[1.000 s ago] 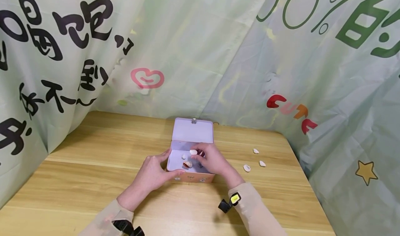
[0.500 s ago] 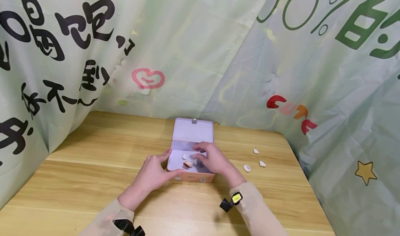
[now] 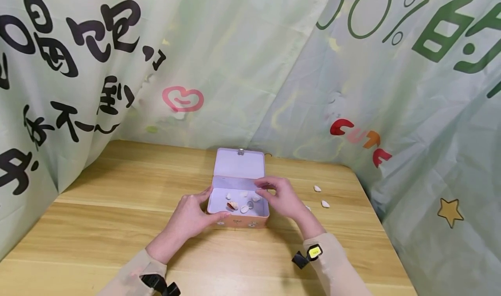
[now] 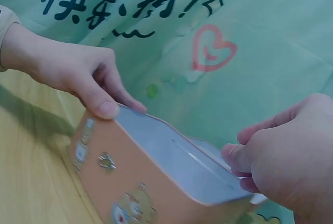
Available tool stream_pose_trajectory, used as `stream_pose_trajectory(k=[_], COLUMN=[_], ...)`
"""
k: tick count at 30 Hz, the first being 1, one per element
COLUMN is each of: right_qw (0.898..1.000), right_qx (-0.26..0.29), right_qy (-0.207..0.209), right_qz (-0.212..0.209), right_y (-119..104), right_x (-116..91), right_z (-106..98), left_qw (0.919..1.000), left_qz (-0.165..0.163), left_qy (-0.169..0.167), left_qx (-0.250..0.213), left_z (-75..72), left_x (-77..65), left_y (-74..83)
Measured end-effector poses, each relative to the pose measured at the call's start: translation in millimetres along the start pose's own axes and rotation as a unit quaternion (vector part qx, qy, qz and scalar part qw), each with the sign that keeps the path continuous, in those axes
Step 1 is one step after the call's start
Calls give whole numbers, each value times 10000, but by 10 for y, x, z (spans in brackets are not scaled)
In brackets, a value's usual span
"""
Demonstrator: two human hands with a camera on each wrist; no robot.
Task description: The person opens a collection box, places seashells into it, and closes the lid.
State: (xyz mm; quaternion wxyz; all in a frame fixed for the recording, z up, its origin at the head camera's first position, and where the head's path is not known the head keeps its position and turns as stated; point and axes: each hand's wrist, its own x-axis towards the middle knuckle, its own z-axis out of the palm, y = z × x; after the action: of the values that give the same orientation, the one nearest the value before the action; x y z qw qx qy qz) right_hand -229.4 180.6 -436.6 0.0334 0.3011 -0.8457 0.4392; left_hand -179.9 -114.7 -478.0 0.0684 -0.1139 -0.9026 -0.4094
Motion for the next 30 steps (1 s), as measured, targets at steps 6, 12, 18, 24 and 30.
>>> stream_pose_trajectory(k=[6,12,18,24,30], right_qw=[9993,9961,9917,9891,9884], right_qx=[-74,-431,-593,-759,-949], right_qy=[291,530,620,669,654], right_qz=[225,555,957,1073,989], right_y=[110,246,419,572,710], right_x=[-158,-364,-596,-776,-903], right_z=[-235,-457,-641,-752,-783], left_qw=[10000,10000,9999,9999,9999], left_qz=[-48,-60,-59,-54,-89], left_qy=[-3,-16,-49,-55,-65], left_qx=[-27,-19,-67,-66,-103], left_z=[5,0,6,4,6], left_x=[0,4,6,9,8], left_y=[-14,-10,-11,-3,8])
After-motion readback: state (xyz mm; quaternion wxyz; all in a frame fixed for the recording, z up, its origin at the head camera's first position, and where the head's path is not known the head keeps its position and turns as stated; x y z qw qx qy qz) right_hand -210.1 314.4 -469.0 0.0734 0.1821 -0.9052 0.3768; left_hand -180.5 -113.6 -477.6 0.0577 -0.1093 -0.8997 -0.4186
